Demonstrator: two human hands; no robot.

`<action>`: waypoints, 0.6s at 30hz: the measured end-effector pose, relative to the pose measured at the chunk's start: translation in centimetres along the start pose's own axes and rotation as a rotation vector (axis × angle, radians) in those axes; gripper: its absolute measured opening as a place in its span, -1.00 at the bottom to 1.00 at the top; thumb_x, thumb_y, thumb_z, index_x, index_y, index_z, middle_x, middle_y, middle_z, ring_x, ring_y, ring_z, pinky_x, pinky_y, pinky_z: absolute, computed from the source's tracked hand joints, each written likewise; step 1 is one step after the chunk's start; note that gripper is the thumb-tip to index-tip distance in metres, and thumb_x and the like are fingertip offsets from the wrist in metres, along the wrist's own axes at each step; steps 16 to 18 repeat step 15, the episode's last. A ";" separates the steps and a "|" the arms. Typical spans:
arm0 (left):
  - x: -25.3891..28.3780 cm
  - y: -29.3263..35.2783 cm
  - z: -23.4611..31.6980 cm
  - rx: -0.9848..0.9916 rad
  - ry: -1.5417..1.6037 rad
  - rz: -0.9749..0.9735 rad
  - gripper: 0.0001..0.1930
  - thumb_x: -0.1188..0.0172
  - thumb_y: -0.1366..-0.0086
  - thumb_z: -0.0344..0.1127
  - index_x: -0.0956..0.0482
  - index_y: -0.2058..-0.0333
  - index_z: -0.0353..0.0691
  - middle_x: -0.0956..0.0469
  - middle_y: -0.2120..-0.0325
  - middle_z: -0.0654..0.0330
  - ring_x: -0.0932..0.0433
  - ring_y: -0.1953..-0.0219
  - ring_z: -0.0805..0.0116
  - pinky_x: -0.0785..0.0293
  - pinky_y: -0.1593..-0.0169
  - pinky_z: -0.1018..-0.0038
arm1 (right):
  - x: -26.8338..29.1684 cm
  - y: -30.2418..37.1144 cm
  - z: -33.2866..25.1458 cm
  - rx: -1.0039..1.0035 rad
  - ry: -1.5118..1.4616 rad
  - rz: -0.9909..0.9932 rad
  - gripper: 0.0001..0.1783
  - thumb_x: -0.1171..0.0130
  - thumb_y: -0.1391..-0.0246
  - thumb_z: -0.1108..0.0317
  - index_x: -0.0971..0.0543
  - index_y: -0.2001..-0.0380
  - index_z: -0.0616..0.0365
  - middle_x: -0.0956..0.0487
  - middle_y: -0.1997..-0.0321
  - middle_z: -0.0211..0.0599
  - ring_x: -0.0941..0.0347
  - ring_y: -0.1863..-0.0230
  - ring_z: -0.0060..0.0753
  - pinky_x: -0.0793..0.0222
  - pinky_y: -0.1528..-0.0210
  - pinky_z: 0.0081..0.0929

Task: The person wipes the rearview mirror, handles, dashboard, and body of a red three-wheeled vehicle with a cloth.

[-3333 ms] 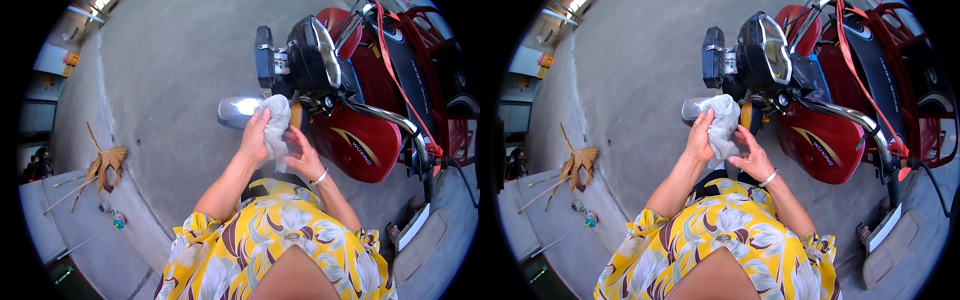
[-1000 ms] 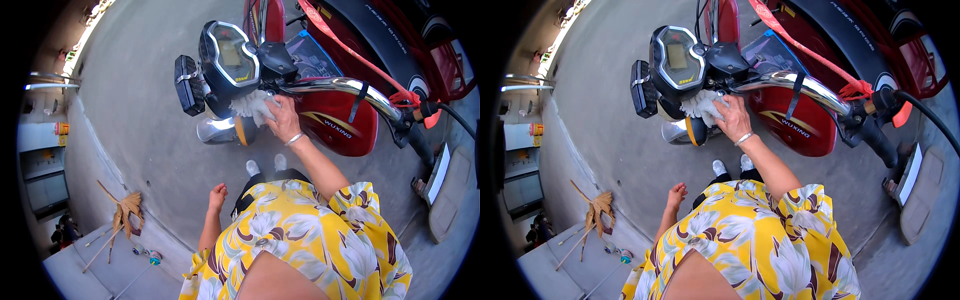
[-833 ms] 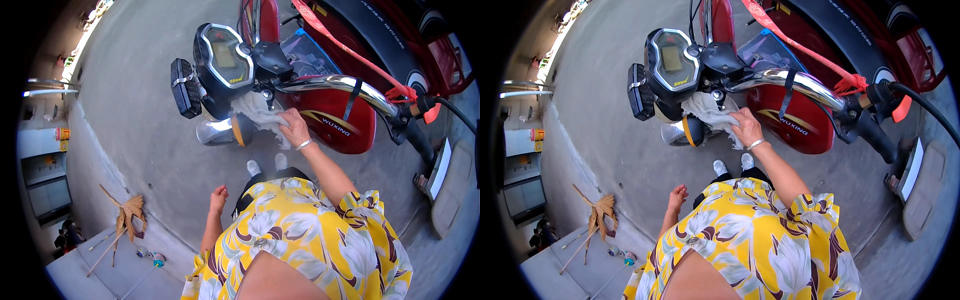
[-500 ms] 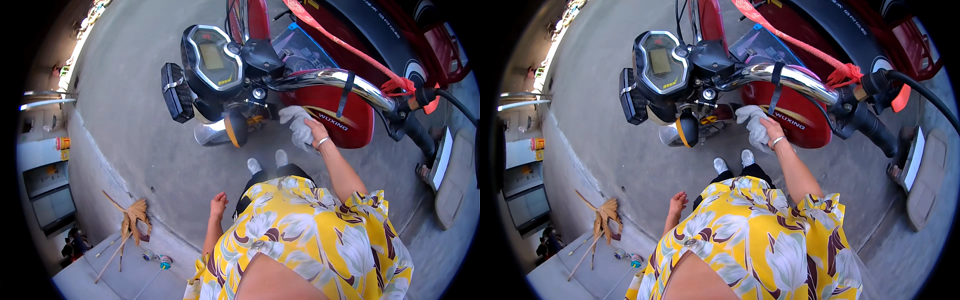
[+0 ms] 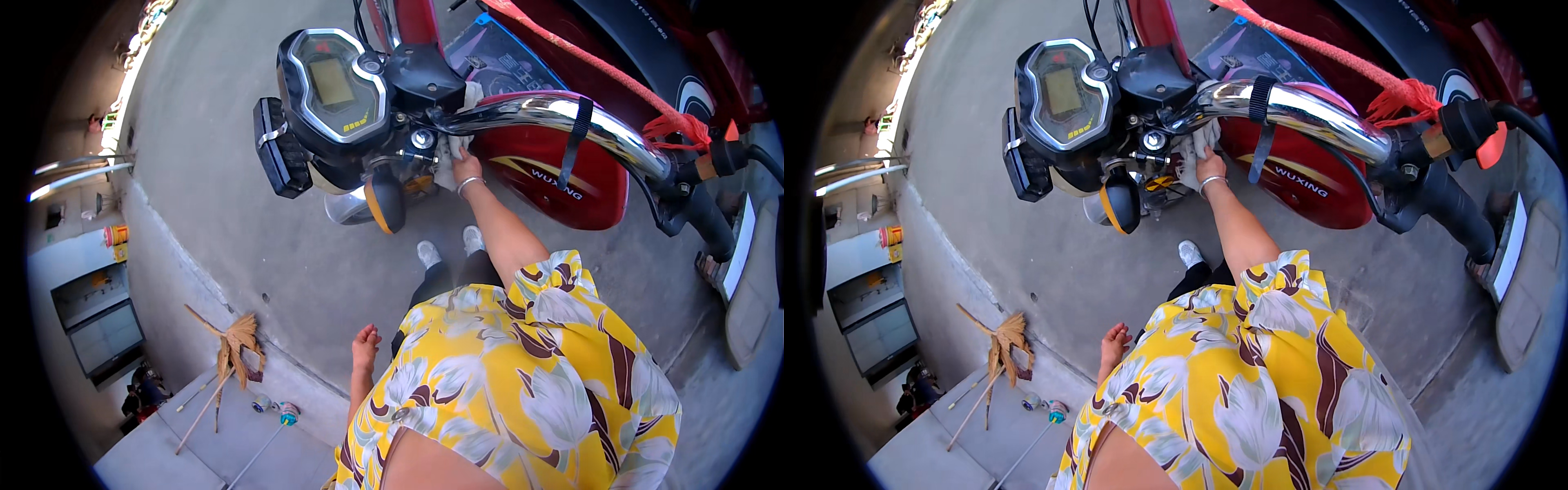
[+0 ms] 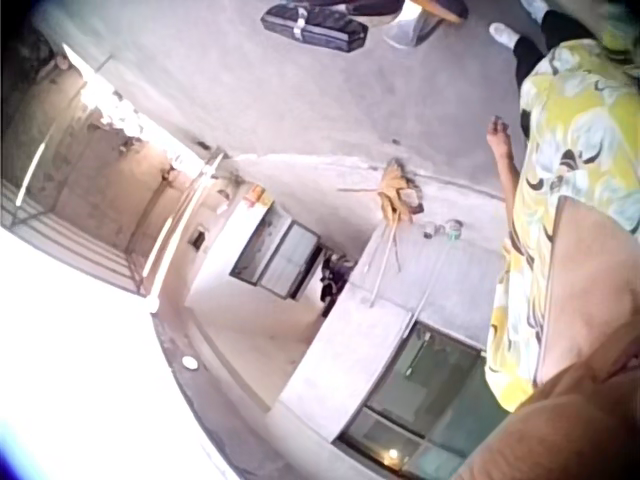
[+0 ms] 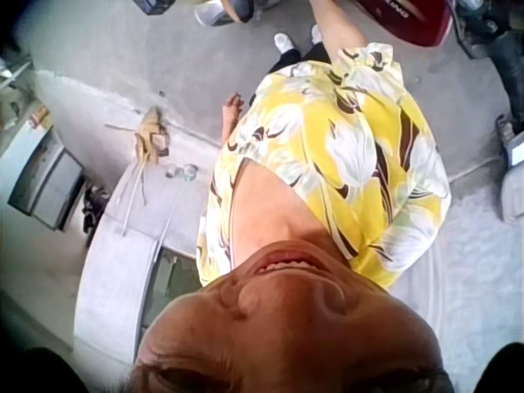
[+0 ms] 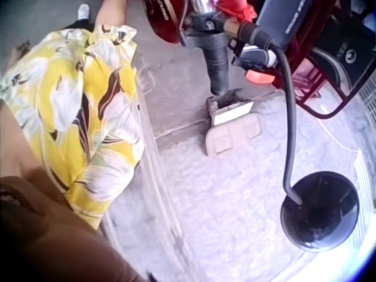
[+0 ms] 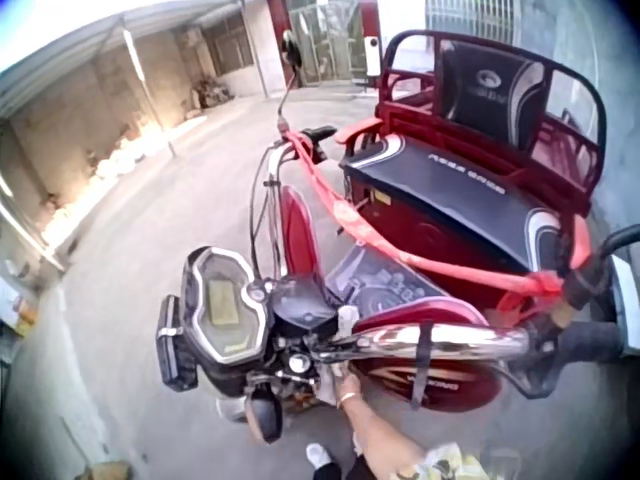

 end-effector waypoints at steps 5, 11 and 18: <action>0.4 -0.9 -4.4 0.082 0.085 -0.013 -0.68 -0.01 -0.18 -0.27 -0.38 0.07 -0.16 -0.49 0.26 0.36 -0.47 0.34 0.52 -0.30 0.38 0.56 | 2.0 2.6 2.4 -0.271 -0.729 -0.226 -0.60 -0.06 0.10 0.32 -0.42 0.10 0.09 -0.51 0.26 -0.35 -0.43 0.22 -0.42 -0.31 0.19 -0.39; 0.4 -0.3 -0.9 0.037 -0.022 -0.026 -0.67 -0.01 -0.19 -0.27 -0.38 0.06 -0.16 -0.49 0.25 0.35 -0.46 0.33 0.54 -0.29 0.37 0.57 | -0.1 2.8 -4.4 0.250 -0.399 -0.255 -0.57 0.01 0.05 0.28 -0.37 0.05 0.12 -0.35 0.02 -0.18 -0.24 -0.03 -0.23 -0.12 -0.05 -0.42; 0.3 0.0 1.6 -0.040 -0.046 -0.022 -0.65 -0.01 -0.19 -0.26 -0.36 0.03 -0.15 -0.47 0.20 0.32 -0.45 0.29 0.53 -0.30 0.34 0.56 | -3.7 -0.1 -2.1 0.520 -0.122 -0.246 -0.53 0.00 0.08 0.19 -0.38 0.07 0.17 -0.17 -0.12 -0.02 -0.15 -0.10 -0.13 -0.04 -0.12 -0.44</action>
Point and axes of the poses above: each hand's wrist, its own y-axis away from the middle knuckle, its own x-axis out of the back of the hand, z = x × y, the point moved 2 cm from there along -y, towards the middle knuckle
